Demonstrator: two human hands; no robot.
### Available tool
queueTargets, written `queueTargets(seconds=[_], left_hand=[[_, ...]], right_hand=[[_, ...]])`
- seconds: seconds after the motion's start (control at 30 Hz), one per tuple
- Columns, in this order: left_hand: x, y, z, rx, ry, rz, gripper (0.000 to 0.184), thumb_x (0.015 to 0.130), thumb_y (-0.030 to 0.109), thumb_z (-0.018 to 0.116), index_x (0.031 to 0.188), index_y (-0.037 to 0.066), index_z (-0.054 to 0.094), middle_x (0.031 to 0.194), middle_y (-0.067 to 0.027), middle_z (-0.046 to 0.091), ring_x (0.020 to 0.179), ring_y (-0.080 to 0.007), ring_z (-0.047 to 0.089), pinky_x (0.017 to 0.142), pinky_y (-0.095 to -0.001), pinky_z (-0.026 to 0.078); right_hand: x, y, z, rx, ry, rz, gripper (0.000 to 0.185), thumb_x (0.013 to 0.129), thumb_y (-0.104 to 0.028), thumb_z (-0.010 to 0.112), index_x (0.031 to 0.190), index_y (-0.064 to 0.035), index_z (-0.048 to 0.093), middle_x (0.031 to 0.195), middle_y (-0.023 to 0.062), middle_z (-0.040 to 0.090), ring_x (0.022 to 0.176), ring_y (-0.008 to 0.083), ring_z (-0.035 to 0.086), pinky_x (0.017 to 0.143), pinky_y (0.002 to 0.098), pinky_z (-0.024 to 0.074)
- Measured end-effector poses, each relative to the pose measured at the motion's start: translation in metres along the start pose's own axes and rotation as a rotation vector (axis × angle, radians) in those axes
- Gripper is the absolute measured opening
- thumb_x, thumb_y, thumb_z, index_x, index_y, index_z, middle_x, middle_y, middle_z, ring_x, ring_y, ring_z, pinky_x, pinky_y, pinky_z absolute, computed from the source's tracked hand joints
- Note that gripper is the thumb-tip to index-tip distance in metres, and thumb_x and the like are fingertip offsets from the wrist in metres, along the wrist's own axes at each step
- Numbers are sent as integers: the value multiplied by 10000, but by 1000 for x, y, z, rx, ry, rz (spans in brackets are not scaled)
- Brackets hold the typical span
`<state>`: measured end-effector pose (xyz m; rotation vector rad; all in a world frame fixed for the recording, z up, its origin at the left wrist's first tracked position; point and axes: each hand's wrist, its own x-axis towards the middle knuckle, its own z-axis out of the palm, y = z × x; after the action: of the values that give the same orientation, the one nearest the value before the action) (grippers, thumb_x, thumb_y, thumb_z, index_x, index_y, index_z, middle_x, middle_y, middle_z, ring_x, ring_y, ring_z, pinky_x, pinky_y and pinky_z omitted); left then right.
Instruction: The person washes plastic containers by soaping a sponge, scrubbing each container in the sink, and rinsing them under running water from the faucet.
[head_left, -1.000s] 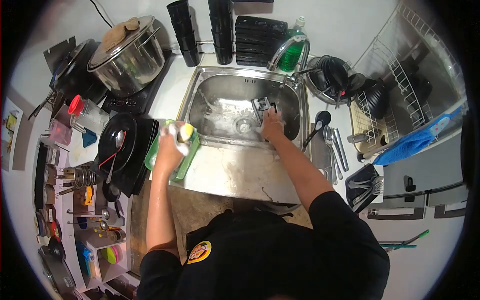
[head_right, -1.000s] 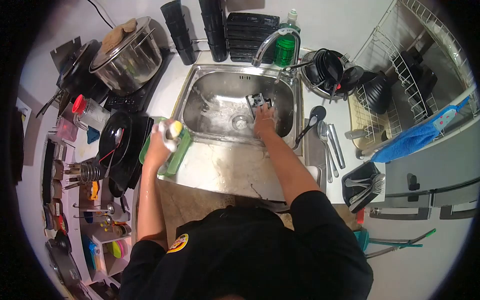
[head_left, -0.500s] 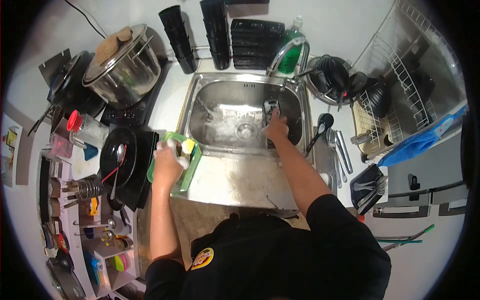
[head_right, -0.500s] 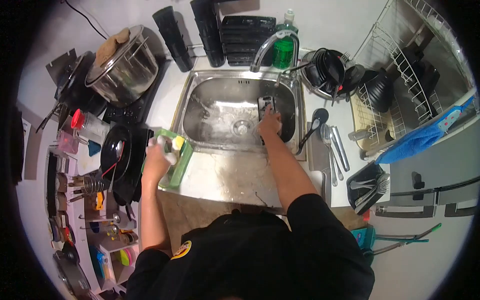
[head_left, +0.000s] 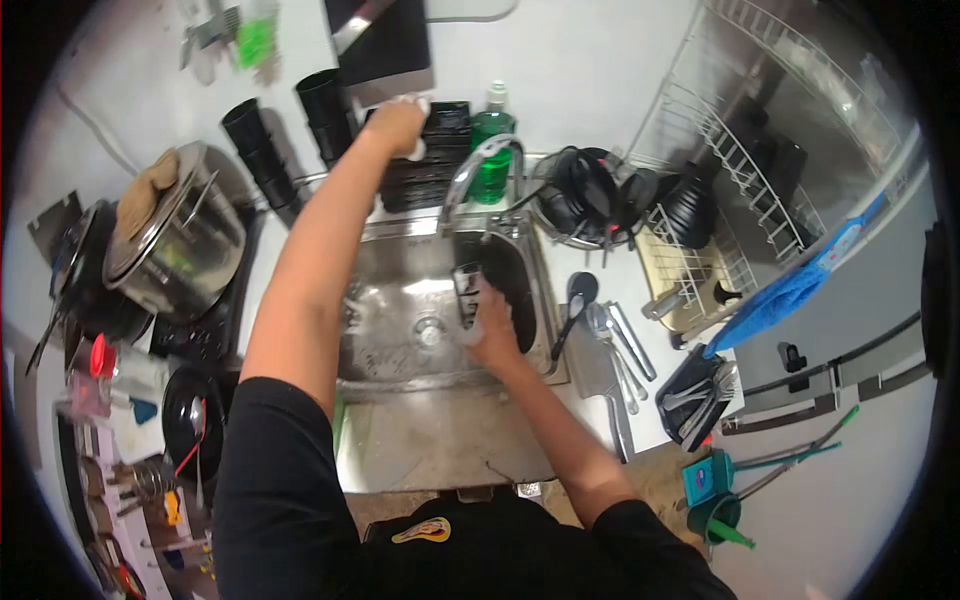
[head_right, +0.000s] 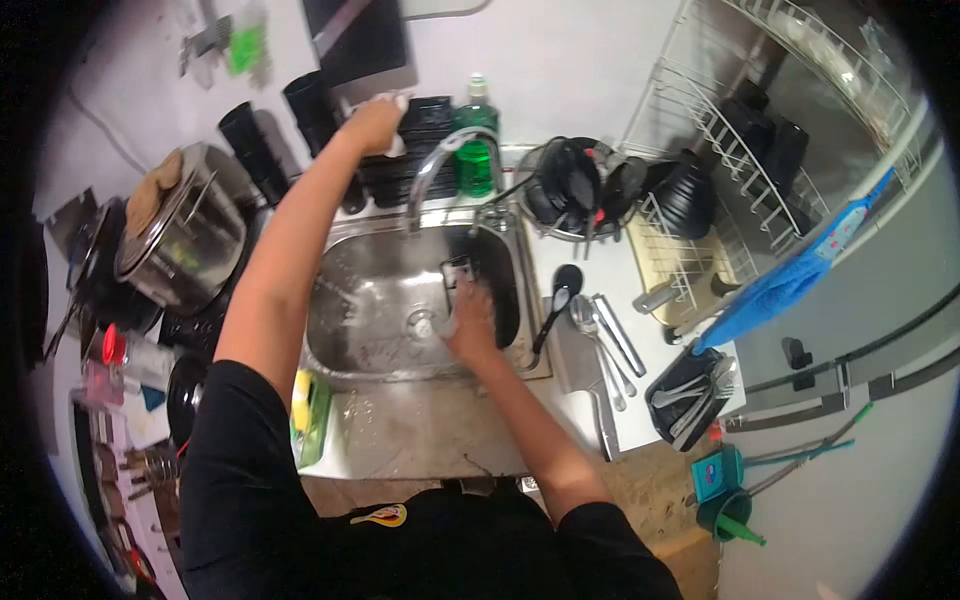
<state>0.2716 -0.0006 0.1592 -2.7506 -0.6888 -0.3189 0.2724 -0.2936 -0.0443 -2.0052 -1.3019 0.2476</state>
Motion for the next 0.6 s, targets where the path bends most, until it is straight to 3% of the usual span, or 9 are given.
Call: queueTargets(seconds=[0.1,0.13,0.23,0.27,0.33,0.43,0.47,0.57,0.6], left_hand=[[34,-6,8,6,-183,-39,737,534,173,784,1187,66,459,1126,-193,540,1095,-336,498,894,-452,409],[38,-5,2,-23,-225,-26,710,503,176,806,1128,44,497,1119,-198,542,1092,-331,503,894,-459,406],[37,-9,-6,-28,-150,79,655,531,196,788,1080,-1,490,1086,-221,544,1048,-363,513,869,-423,428],[33,-6,-8,-26,-163,87,655,531,196,788,1080,-1,490,1086,-221,544,1048,-363,513,869,-423,428],[22,-4,-7,-54,93,126,505,592,182,733,1006,3,504,1008,-200,573,996,-332,549,827,-418,456],[-2,11,-17,6,222,94,403,671,194,641,979,-10,480,941,-192,582,919,-331,581,771,-424,481],[-16,20,-24,29,190,-2,374,682,205,597,960,-17,486,891,-181,606,849,-336,604,721,-425,498],[-71,38,-54,-132,-94,-382,476,676,299,614,963,-77,566,933,-272,601,893,-386,592,775,-429,483],[-92,38,-54,-181,-71,-412,451,670,304,607,880,-95,607,899,-278,605,875,-393,597,766,-428,482]], right_hand=[[-12,6,-10,42,38,-74,947,661,-205,721,1385,-73,124,1238,219,342,1166,389,321,979,451,293],[-17,0,-21,102,23,-1,817,704,-219,661,1360,-59,201,1199,219,377,1126,376,357,969,444,294],[-21,3,-29,173,117,28,612,711,-183,620,1245,-18,370,1092,186,477,1010,330,448,907,390,337],[-18,5,-28,209,96,70,612,718,-144,622,1257,-26,357,1153,214,431,1042,381,411,922,431,331],[-13,4,-26,233,151,46,590,719,-130,616,1245,-25,369,1136,209,446,1041,377,416,917,427,336],[2,-5,-18,249,229,-5,529,730,-120,607,1210,-25,404,1072,197,495,1005,356,454,895,398,361],[5,-10,-13,383,229,-25,512,733,-123,608,1198,-24,418,1059,193,502,972,339,479,871,386,380],[25,-23,17,783,75,32,467,750,-146,608,1173,-24,451,1034,154,530,885,254,542,800,337,426],[27,-50,1,977,-116,252,423,781,-171,581,1164,-31,467,1027,115,545,889,206,551,799,325,437]])
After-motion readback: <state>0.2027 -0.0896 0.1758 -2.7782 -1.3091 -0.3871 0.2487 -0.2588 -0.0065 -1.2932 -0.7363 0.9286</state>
